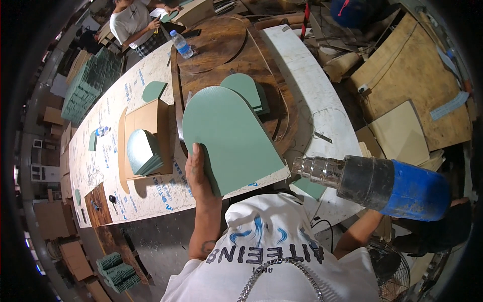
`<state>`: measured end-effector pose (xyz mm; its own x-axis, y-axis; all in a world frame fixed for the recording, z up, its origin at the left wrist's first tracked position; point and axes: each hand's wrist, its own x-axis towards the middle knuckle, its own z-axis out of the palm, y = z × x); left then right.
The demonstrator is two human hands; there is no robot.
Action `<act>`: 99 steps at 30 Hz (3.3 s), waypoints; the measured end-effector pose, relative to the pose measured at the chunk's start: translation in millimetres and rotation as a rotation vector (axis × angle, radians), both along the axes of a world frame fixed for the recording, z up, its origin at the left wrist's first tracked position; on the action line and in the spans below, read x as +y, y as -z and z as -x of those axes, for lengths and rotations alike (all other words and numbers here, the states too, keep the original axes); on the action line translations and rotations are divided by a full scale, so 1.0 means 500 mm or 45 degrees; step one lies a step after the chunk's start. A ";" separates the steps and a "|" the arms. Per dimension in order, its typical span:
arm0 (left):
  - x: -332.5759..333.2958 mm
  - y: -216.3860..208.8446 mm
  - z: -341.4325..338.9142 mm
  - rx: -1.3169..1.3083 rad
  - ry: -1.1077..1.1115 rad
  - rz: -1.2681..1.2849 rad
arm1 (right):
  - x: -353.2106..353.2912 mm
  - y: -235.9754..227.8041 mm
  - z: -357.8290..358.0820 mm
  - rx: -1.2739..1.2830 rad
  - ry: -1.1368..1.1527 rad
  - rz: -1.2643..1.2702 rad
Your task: The person uses a heat gun to smooth the surface of light green, semi-circular plastic parts. They hold each part in one hand and apply heat with the other, rotating the part to cover the surface. The person inspects the parts between heating cycles and stacks them on the table.
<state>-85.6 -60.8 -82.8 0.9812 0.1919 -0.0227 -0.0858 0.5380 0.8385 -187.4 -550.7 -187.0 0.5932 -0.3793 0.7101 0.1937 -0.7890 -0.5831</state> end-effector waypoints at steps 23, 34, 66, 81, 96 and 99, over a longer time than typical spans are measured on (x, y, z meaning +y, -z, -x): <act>-0.044 -0.061 0.004 0.088 -0.179 -0.290 | -0.011 -0.008 -0.016 -0.015 -0.010 0.032; -0.041 -0.048 0.007 0.111 -0.105 -0.313 | -0.013 -0.007 -0.029 -0.020 -0.010 0.055; -0.016 -0.054 -0.013 0.129 -0.343 -0.139 | 0.091 -0.091 -0.147 0.120 0.105 0.050; 0.016 -0.024 -0.008 0.053 -0.278 -0.133 | 0.103 0.390 -0.297 1.114 0.340 -0.497; -0.028 -0.074 -0.001 -0.055 -0.083 -0.231 | 0.426 -0.259 -0.215 0.503 -1.437 -0.546; -0.033 -0.079 -0.002 -0.076 -0.079 -0.269 | 0.478 -0.302 -0.204 0.381 -1.419 -0.305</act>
